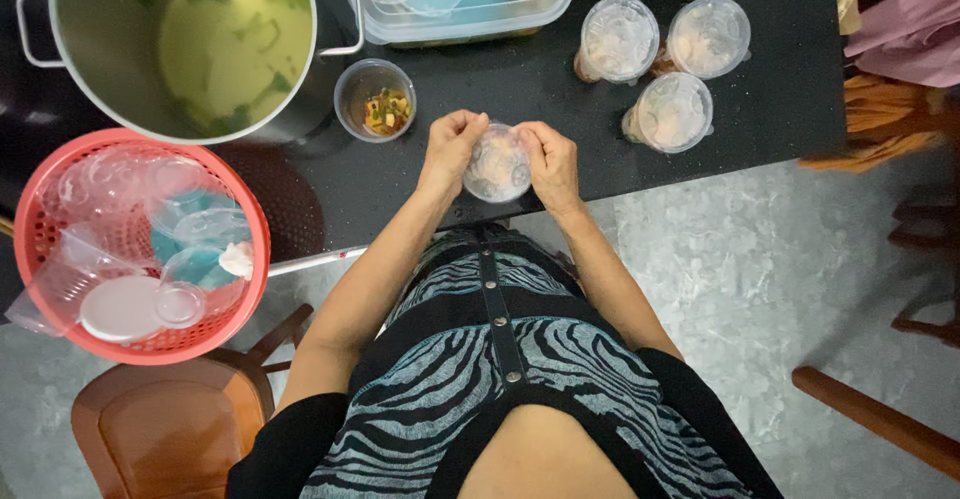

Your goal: The person seals multiple small plastic food containers with clear plastic lids. They wipe the rims with a tissue, place lids on top, and press down to secure them. The sealed containers are set aside on the countertop.

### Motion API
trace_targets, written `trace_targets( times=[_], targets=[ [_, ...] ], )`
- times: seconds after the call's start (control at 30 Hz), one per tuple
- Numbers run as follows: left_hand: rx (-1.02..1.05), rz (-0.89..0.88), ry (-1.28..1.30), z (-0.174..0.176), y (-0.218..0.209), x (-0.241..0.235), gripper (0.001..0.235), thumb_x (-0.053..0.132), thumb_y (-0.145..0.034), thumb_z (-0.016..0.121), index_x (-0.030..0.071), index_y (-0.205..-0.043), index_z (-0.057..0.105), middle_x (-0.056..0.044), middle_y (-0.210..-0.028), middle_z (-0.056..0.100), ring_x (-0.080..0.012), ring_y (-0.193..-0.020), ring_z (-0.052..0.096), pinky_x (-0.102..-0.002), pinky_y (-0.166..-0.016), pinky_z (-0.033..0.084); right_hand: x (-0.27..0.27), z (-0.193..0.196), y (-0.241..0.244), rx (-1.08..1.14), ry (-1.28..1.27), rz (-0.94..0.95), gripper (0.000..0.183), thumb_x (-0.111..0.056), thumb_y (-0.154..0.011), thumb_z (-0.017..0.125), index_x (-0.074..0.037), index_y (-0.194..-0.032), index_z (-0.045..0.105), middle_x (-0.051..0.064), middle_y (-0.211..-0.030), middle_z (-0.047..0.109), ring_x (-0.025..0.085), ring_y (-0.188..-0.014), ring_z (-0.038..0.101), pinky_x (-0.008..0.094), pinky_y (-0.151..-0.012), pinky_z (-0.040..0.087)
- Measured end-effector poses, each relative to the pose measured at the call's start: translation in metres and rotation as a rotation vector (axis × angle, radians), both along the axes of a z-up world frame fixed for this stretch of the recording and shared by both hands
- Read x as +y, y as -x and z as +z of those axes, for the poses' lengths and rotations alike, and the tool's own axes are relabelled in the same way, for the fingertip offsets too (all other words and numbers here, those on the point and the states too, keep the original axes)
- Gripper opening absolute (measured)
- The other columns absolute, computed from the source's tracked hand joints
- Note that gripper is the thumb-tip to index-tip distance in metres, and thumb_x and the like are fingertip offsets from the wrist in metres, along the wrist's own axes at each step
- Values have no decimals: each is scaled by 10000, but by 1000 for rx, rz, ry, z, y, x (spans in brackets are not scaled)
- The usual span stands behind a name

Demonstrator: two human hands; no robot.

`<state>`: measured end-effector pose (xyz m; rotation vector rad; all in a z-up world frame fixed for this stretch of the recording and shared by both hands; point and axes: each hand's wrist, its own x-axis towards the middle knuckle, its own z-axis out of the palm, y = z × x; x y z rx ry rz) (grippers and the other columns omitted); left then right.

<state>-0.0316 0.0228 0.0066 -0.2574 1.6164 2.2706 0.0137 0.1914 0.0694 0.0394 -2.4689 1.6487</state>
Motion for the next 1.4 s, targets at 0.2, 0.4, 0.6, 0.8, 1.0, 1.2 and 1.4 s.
trace_targets(
  times=[0.2,0.4,0.6,0.8,1.0,1.2,1.4],
  targets=[
    [-43,89,-64,-4,-3,-2,253,257,-1002,660,28,-892,674,17,-767,642,-53,-660,552,-235,-585,471,10,15,0,-130,-21,39,178,-126,-1007,650,16,-1105,695,66,-797,708,89,-650,602,275,-575,482],
    [-31,200,-128,-19,-8,9,258,262,-1011,668,22,-918,671,9,-801,642,-54,-698,541,-235,-625,468,8,2,-7,-173,72,21,180,-128,-1031,633,21,-1116,686,49,-731,655,67,-591,533,262,-523,429],
    [-28,170,-139,-9,-2,4,299,292,-1032,641,26,-898,676,25,-797,634,-47,-716,541,-229,-635,465,13,-10,6,11,-17,17,146,-106,-1052,630,3,-1122,698,47,-812,702,97,-738,661,276,-661,529],
    [182,83,107,10,-9,3,186,181,-965,709,21,-872,689,33,-777,631,-42,-701,529,-219,-619,431,16,2,7,26,-86,64,202,-93,-1002,667,3,-1175,705,70,-837,688,106,-719,630,282,-646,516],
    [143,290,-11,2,-16,10,220,173,-996,693,27,-839,647,38,-766,611,-41,-697,500,-220,-608,423,4,8,-10,-245,136,15,209,-159,-1008,664,14,-1126,674,32,-713,667,60,-551,566,264,-490,450],
    [142,368,-38,-11,-21,16,202,176,-1010,658,37,-864,641,35,-799,605,-45,-742,519,-221,-660,445,2,6,-8,-167,91,-4,218,-159,-1050,630,17,-1160,699,23,-711,665,50,-567,594,238,-503,475],
    [122,426,-101,-19,-24,15,241,215,-1067,634,41,-901,618,39,-823,562,-49,-762,466,-227,-669,406,10,3,-20,-308,198,50,245,-161,-1028,624,15,-1193,670,20,-729,672,54,-554,610,219,-484,483]
  ],
)
